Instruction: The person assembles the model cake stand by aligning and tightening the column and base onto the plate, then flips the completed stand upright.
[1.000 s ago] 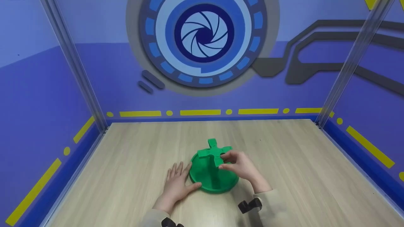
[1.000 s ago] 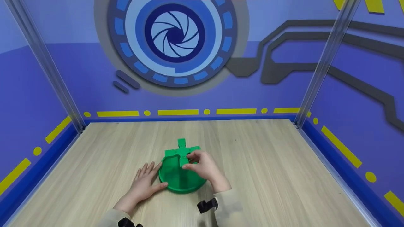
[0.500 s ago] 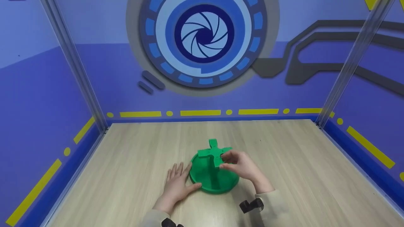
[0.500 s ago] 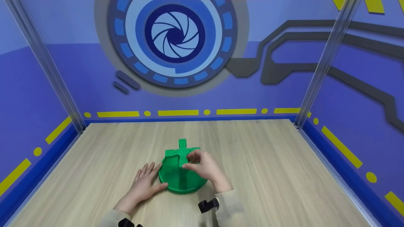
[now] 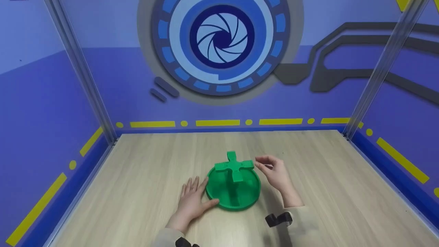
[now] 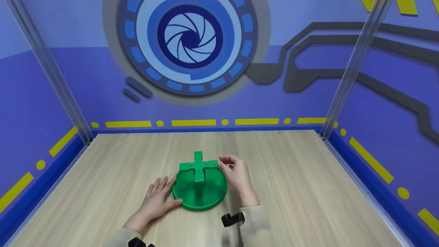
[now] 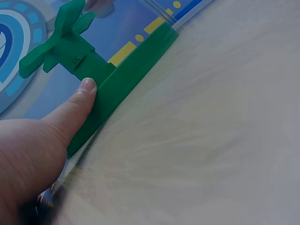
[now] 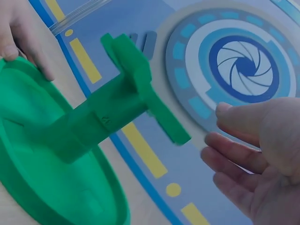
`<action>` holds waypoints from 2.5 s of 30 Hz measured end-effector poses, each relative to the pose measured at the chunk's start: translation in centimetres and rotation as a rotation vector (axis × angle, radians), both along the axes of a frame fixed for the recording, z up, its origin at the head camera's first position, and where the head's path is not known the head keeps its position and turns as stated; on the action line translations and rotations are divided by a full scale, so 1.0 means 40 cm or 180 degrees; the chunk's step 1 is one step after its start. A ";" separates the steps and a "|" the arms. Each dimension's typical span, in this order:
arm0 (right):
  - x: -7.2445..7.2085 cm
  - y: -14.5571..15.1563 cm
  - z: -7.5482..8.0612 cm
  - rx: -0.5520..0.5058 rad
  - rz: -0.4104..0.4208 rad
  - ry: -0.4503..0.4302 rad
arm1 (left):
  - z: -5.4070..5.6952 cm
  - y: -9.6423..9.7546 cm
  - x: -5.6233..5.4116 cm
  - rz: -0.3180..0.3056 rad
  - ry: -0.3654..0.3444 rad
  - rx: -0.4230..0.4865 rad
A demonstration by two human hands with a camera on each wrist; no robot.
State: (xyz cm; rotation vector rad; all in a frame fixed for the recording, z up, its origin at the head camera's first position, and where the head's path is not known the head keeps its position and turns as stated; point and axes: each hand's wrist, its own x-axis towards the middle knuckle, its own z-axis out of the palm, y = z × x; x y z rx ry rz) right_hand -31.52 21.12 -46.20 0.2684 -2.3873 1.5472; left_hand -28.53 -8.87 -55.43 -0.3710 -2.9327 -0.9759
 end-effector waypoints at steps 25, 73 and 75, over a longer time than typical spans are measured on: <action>-0.029 0.014 -0.065 -0.0241 0.0431 -0.0502 | 0.002 -0.001 0.003 -0.0017 0.0012 -0.0001; 0.018 -0.051 -0.017 0.0592 0.1097 -0.0315 | 0.001 0.001 -0.002 0.0026 0.0012 -0.0074; 0.021 -0.058 -0.015 0.0616 0.1039 -0.0293 | 0.000 0.000 -0.003 0.0023 0.0019 -0.0079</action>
